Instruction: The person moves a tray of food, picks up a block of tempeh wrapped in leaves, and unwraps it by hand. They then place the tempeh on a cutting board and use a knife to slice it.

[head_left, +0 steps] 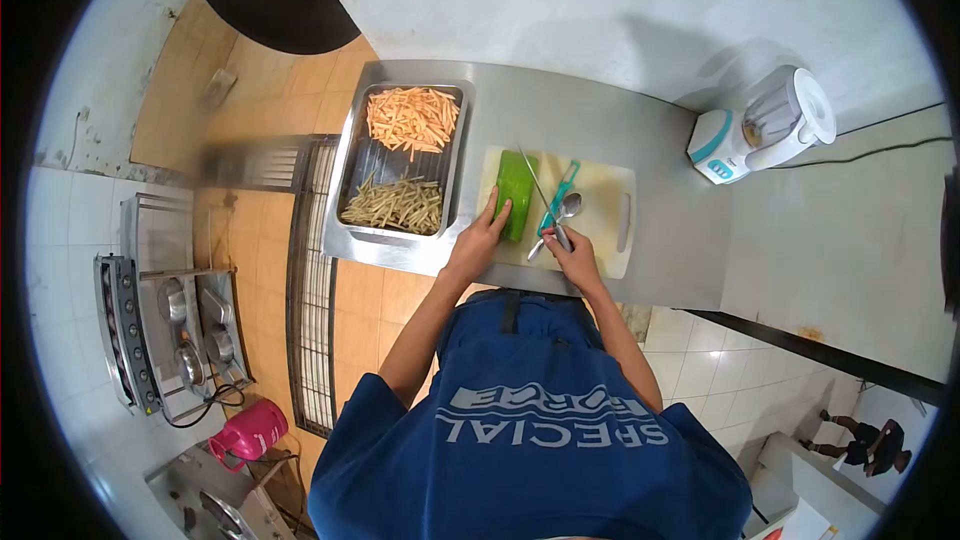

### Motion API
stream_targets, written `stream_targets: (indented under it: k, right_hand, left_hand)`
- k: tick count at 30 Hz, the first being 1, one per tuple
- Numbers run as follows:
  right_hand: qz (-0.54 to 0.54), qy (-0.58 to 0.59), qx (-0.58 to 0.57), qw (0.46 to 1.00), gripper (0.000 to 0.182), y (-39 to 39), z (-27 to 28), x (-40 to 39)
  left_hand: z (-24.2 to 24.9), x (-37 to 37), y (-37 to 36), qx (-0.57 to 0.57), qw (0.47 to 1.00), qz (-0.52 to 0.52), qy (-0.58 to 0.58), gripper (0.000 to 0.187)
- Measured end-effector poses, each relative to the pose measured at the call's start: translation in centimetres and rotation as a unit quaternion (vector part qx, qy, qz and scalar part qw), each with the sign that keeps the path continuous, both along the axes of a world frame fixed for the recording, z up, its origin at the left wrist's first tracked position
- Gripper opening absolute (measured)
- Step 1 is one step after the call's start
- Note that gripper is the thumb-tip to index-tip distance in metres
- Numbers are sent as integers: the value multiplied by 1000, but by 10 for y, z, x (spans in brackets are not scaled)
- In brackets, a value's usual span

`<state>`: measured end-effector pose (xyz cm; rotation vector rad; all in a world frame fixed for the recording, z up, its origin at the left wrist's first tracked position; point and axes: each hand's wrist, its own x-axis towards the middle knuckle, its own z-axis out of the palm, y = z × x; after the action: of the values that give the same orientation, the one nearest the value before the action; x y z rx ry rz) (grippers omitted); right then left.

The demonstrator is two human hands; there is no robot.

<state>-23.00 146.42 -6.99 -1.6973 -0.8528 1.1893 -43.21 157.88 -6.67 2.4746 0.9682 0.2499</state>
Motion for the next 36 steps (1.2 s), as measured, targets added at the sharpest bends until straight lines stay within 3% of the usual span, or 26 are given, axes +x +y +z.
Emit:
stream_targets:
  k: [2, 6, 9, 12, 16, 18, 21, 25, 31, 36]
  right_hand:
    - [4, 2, -1, 1000, 23, 1, 0, -1]
    - [12, -8, -5, 1000, 24, 6, -1, 1]
    - [3, 5, -3, 1000, 24, 6, -3, 2]
    - [-2, 15, -4, 1000, 24, 3, -3, 5]
    - [-9, 5, -6, 1000, 23, -2, -8, 12]
    - [-22, 17, -25, 999, 22, -1, -6, 15]
    - [-19, 24, -41, 999, 21, 2, -1, 19]
    - [-3, 31, -17, 999, 21, 5, 4, 18]
    - [47, 18, 1, 999, 21, 2, -12, 26]
    - [78, 41, 1, 996, 21, 0, -9, 40]
  left_hand:
    - [6, 0, -3, -35, 999, 15, 21, 70]
    - [4, -4, -4, -51, 998, 23, 37, 70]
    - [14, -3, 1, -66, 997, 10, -48, 68]
    - [46, 10, 4, -40, 993, 83, -75, 70]
    - [24, 31, 10, -5, 985, 132, -114, 67]
    - [21, 36, 12, -4, 991, 127, -43, 62]
    - [18, 38, 11, 9, 987, 146, -67, 55]
    - [19, 39, 11, -29, 983, 167, -75, 51]
    - [28, 38, 21, -20, 988, 141, -53, 34]
    - [36, 39, 49, -43, 996, 67, 33, 27]
